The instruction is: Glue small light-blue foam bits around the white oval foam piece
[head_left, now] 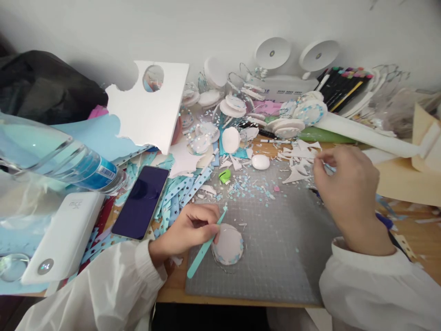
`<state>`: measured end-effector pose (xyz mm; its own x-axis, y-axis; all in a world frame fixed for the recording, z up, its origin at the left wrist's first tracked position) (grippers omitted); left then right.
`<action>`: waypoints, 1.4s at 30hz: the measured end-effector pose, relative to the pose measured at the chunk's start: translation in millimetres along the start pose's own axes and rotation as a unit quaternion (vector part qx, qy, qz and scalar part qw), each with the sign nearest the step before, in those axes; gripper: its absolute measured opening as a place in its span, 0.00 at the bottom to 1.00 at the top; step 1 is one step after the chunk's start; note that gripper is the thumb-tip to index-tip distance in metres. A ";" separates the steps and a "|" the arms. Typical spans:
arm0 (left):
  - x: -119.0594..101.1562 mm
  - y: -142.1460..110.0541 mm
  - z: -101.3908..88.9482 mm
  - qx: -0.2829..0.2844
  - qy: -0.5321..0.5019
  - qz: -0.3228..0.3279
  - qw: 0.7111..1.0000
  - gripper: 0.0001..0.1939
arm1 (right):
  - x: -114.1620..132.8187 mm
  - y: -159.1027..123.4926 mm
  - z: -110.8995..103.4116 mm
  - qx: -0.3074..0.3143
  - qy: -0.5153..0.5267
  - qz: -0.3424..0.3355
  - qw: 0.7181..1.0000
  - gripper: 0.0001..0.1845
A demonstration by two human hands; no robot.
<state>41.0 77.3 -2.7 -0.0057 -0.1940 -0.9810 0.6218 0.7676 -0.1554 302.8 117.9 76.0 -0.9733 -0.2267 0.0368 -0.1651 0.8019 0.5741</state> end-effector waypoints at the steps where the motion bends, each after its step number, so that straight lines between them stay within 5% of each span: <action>1: 0.7 -0.1 -0.5 0.000 -0.002 0.000 1.000 0.21 | 0.5 0.8 4.2 0.005 -0.007 -0.013 1.000 0.11; 4: 3.9 -0.5 -1.6 0.001 -0.009 -0.011 1.000 0.20 | 18.6 0.2 5.2 -0.011 -0.001 -0.059 0.998 0.21; 7: 6.6 -0.6 -2.3 0.000 -0.011 -0.028 1.000 0.18 | 66.3 -4.9 -9.1 -0.039 0.094 -0.147 0.984 0.20; 13: 10.2 3.0 -10.3 -0.049 -0.041 -0.050 0.997 0.20 | 186.8 -35.0 -34.3 -0.012 0.182 -0.430 0.884 0.15; 16: 12.8 4.5 -14.6 -0.074 -0.056 -0.052 0.994 0.23 | 210.5 -45.4 -33.0 -0.022 0.179 -0.494 0.850 0.15; 20: 20.1 4.0 -17.8 -0.092 -0.084 -0.063 0.990 0.22 | 216.1 -47.7 -24.3 -0.034 0.170 -0.510 0.843 0.12; 28: 17.1 5.0 -16.2 -0.106 -0.027 -0.090 0.990 0.20 | 181.9 -38.1 -24.3 -0.101 0.281 -0.415 0.859 0.10; 33: -2.4 5.8 -16.2 -0.132 0.175 -0.052 0.974 0.13 | 115.4 -30.3 -3.0 -0.128 0.409 -0.131 0.894 0.11; 37: -5.2 6.6 -7.5 -0.107 0.258 -0.017 0.960 0.11 | 84.0 -37.9 22.0 -0.096 0.477 0.037 0.873 0.04; 42: -3.4 5.2 -1.9 -0.092 0.318 0.012 0.944 0.10 | 84.0 -37.5 38.6 -0.021 0.552 0.089 0.829 0.03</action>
<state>42.7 83.1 -0.4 -0.4976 0.1856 -0.8473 0.4823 0.8711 -0.0924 221.2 90.1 26.1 -0.2382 -0.4935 0.8365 -0.0059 0.8620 0.5068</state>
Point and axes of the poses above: each hand's wrist, its own y-axis towards the middle knuckle, its own z-axis out of the palm, x = y × z, the point moved 9 cm from there along y, towards the middle knuckle, and after that the axes turned 13 degrees about -z, right-handed, at the moved point
